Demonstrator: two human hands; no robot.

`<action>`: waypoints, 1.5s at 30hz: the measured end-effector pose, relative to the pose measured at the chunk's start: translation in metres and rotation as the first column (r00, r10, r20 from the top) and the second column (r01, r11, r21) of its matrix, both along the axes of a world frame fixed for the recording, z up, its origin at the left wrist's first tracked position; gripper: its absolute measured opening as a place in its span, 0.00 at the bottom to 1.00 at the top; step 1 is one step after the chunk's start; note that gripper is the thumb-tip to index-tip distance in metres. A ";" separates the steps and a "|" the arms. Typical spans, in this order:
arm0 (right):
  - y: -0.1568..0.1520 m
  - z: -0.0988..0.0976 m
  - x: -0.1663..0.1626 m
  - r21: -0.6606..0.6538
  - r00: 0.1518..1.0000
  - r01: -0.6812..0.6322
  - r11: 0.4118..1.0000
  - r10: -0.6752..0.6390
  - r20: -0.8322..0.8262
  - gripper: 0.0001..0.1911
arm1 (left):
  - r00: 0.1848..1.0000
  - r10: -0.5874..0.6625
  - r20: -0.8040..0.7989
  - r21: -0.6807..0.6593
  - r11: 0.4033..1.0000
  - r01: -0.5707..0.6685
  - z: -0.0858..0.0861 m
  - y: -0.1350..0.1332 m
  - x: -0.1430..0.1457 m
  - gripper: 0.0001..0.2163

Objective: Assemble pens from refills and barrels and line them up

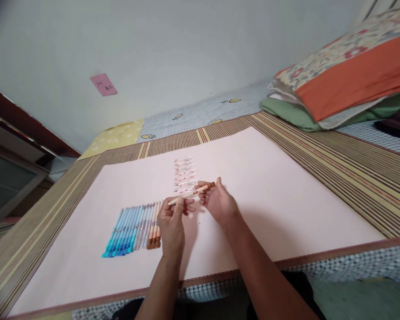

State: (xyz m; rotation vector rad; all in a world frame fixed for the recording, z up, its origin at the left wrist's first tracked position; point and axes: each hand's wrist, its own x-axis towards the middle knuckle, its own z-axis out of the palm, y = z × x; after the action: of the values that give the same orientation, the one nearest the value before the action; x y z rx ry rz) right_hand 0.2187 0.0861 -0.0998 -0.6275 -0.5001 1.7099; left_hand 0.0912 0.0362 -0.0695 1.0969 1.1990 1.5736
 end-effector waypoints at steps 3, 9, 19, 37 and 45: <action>0.001 -0.001 0.005 -0.012 1.000 -0.012 1.000 0.011 -0.016 0.24 | 0.998 -0.039 0.051 0.000 0.999 0.039 -0.004 0.004 -0.003 0.10; -0.008 0.005 0.000 0.034 0.985 -0.123 0.992 0.126 -0.122 0.24 | 0.984 -0.116 0.134 0.025 0.993 0.113 -0.006 0.006 -0.003 0.09; -0.015 0.011 -0.005 0.090 0.988 -0.122 0.988 0.130 -0.082 0.30 | 0.962 -0.184 0.203 0.026 0.983 0.183 -0.004 0.004 0.002 0.11; -0.015 0.008 -0.006 0.072 0.977 -0.124 0.990 0.134 -0.164 0.29 | 0.950 -0.185 0.249 0.015 0.982 0.188 -0.005 0.005 0.002 0.11; -0.016 0.014 -0.003 0.049 0.961 -0.143 0.988 0.151 -0.233 0.31 | 0.941 -0.192 0.278 0.011 0.980 0.197 -0.009 0.008 0.001 0.11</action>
State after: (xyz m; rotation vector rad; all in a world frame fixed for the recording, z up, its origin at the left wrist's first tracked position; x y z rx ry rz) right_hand 0.2158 0.0699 -0.0862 -0.3634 -0.4116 1.8844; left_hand 0.0922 0.0439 -0.0784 0.9165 0.8858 1.5029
